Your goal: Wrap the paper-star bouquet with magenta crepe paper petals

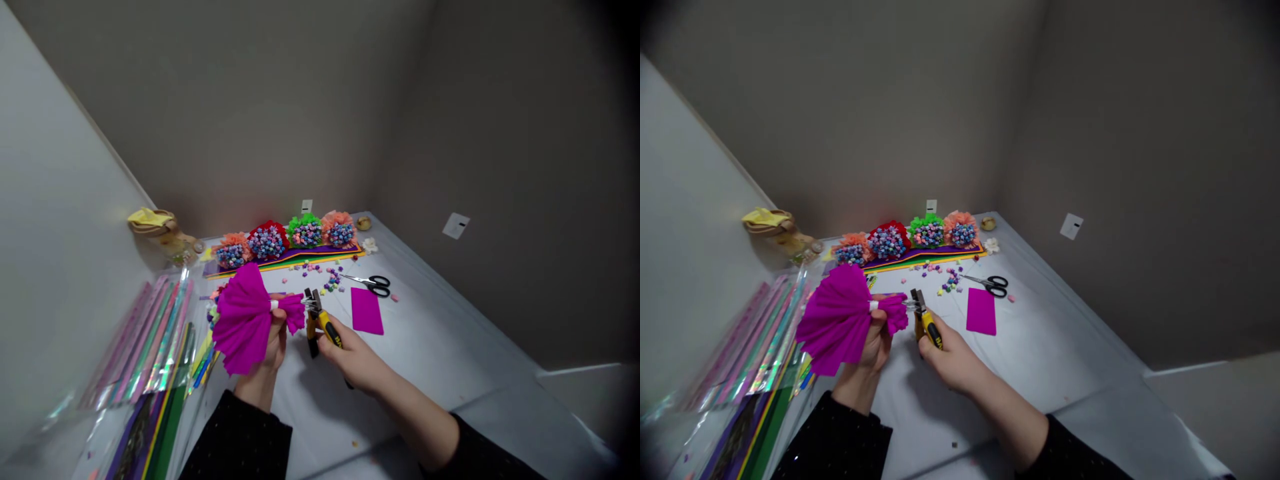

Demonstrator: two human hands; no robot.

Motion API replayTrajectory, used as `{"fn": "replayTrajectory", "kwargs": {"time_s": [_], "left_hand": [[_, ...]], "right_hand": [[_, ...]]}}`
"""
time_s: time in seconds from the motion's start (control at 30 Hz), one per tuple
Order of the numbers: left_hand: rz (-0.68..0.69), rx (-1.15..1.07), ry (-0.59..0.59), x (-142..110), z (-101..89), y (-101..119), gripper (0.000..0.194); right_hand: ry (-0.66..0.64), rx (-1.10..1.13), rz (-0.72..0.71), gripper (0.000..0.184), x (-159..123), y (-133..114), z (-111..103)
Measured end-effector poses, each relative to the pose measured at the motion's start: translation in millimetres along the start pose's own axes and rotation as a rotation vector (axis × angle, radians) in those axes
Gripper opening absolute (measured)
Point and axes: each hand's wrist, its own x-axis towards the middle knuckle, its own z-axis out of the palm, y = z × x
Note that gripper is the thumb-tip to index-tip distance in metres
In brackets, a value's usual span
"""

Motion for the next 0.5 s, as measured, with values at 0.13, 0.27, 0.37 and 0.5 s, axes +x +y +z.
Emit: {"fn": "replayTrajectory", "kwargs": {"time_s": [0.13,0.27,0.37,0.5], "left_hand": [[-0.055,-0.033,0.052,-0.3,-0.8,-0.4,0.041],[-0.138,-0.104,0.049,-0.3,-1.6,0.6,0.044],[-0.156,-0.122,0.028,-1.2,-1.1,0.8,0.043],[-0.144,-0.092,0.033,-3.1,-0.4,-1.7,0.042]], "right_hand": [[-0.006,-0.033,0.002,0.055,0.3,-0.1,-0.9],[-0.038,-0.028,0.046,0.043,0.3,0.1,-1.5],[-0.045,-0.013,0.059,0.039,1.1,1.6,-0.4],[-0.032,0.069,0.014,0.037,3.2,5.8,2.9]]}}
